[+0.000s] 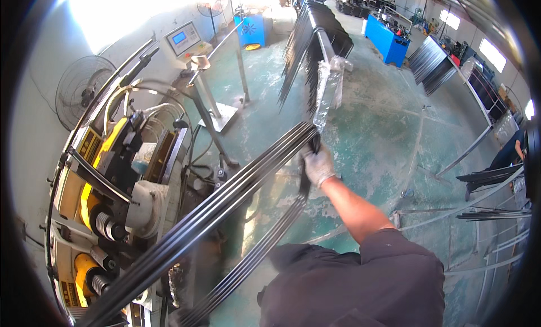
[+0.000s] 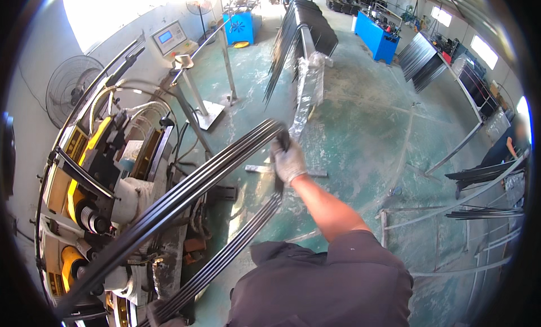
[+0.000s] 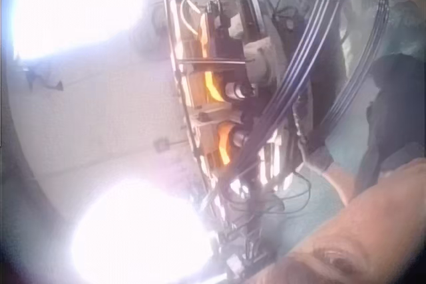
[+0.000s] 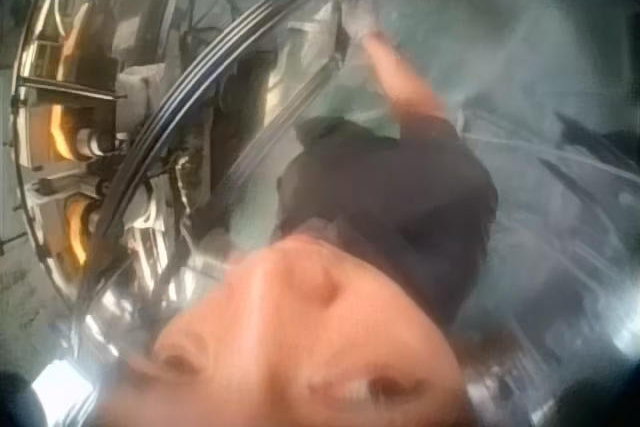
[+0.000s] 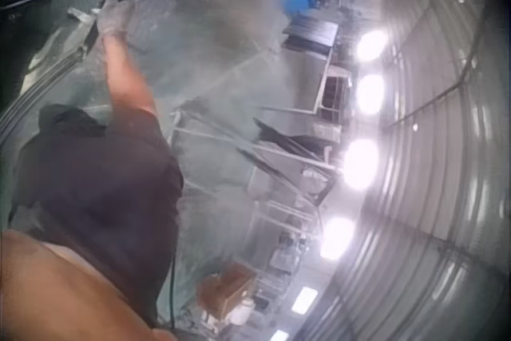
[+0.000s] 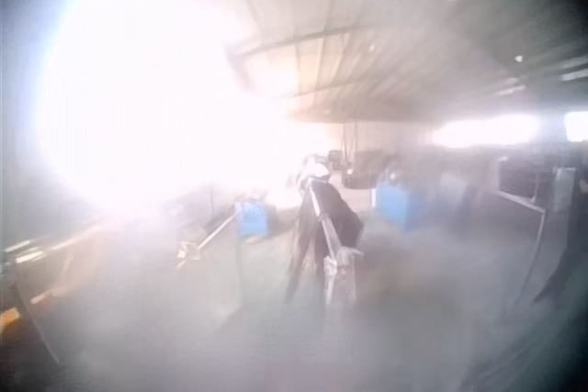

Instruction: The person picks up straight metal rods, feeds them into a bending machine, and removes the bent rods. They then measure one bent rod on a wooden table using a tape measure and place the finished pieces onto a rack.

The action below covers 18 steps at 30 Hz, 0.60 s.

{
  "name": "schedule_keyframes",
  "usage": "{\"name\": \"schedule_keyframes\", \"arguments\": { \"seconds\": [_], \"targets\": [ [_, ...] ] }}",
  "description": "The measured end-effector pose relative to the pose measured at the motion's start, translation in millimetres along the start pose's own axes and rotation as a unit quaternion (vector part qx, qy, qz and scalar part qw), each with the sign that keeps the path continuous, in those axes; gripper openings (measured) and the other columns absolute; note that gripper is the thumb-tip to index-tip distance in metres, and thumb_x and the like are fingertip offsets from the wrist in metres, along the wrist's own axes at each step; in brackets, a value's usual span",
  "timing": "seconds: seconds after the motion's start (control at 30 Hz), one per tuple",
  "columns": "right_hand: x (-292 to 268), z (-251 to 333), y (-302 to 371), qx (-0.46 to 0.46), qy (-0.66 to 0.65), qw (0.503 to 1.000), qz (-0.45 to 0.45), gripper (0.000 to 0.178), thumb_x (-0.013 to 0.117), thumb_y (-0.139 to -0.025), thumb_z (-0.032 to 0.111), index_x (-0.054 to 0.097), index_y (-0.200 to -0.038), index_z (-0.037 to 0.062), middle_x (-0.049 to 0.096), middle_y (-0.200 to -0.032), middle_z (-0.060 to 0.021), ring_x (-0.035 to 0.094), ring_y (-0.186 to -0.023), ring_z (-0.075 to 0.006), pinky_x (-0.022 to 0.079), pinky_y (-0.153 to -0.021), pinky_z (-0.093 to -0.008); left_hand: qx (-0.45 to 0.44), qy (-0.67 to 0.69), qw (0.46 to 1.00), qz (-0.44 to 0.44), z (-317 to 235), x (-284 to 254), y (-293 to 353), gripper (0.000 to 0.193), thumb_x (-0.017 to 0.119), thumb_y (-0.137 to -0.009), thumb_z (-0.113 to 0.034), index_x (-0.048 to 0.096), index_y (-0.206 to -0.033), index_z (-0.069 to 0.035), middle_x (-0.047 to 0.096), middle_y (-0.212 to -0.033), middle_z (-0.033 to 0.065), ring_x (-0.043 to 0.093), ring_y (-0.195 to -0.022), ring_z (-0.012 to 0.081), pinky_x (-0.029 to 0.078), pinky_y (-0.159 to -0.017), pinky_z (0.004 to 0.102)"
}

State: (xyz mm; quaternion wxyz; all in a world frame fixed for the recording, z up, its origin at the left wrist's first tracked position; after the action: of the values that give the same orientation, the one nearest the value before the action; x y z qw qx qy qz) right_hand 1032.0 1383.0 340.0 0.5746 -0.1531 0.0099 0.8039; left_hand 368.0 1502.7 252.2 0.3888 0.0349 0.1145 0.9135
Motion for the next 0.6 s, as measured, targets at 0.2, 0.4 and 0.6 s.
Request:
{"name": "schedule_keyframes", "arguments": {
  "seconds": [0.2, 0.4, 0.6],
  "targets": [
    [-112, 39, -151, -0.164, 0.216, 0.962, -0.035, 0.035, 0.068, -0.102, 0.032, 0.069, -0.122, 0.0029, 0.073, -0.106, -0.0285, 0.069, -0.105, -0.0491, 0.055, -0.088, -0.0519, 0.222, -0.79, 0.571, 0.006, -149, -188, -115, 0.025, 0.07, -0.098, -0.014, 0.073, -0.117, 0.002, 0.076, -0.123, 0.0156, 0.07, -0.121, 0.0284, 0.051, -0.112, 0.0474],
    [-164, 32, -317, -0.223, 0.303, 0.925, -0.048, 0.035, 0.063, -0.102, 0.028, 0.065, -0.129, 0.0058, 0.073, -0.11, -0.0302, 0.068, -0.109, -0.0504, 0.055, -0.094, -0.0566, 0.128, -0.767, 0.582, -0.238, -164, -339, -235, 0.034, 0.068, -0.1, -0.025, 0.068, -0.12, 0.003, 0.075, -0.118, 0.0162, 0.069, -0.111, 0.0355, 0.052, -0.107, 0.0544],
    [-171, -26, -479, -0.161, 0.422, 0.892, -0.011, 0.031, 0.06, -0.105, 0.024, 0.061, -0.129, 0.0051, 0.07, -0.123, -0.0294, 0.067, -0.119, -0.0469, 0.054, -0.1, -0.055, 0.205, -0.829, 0.471, -0.221, -120, -390, -310, 0.022, 0.058, -0.106, -0.028, 0.066, -0.118, -0.011, 0.071, -0.11, 0.0109, 0.066, -0.1, 0.0345, 0.053, -0.093, 0.051]
  ]
}}
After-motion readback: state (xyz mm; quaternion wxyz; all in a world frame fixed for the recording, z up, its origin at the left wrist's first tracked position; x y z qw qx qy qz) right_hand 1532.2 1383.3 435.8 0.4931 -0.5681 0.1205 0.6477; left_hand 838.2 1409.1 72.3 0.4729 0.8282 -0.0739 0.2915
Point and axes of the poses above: each hand's wrist, its own y-axis away from the middle knuckle, its own x-axis out of the palm, z = x × y, the point moved 8 cm from there along -y, towards the middle knuckle
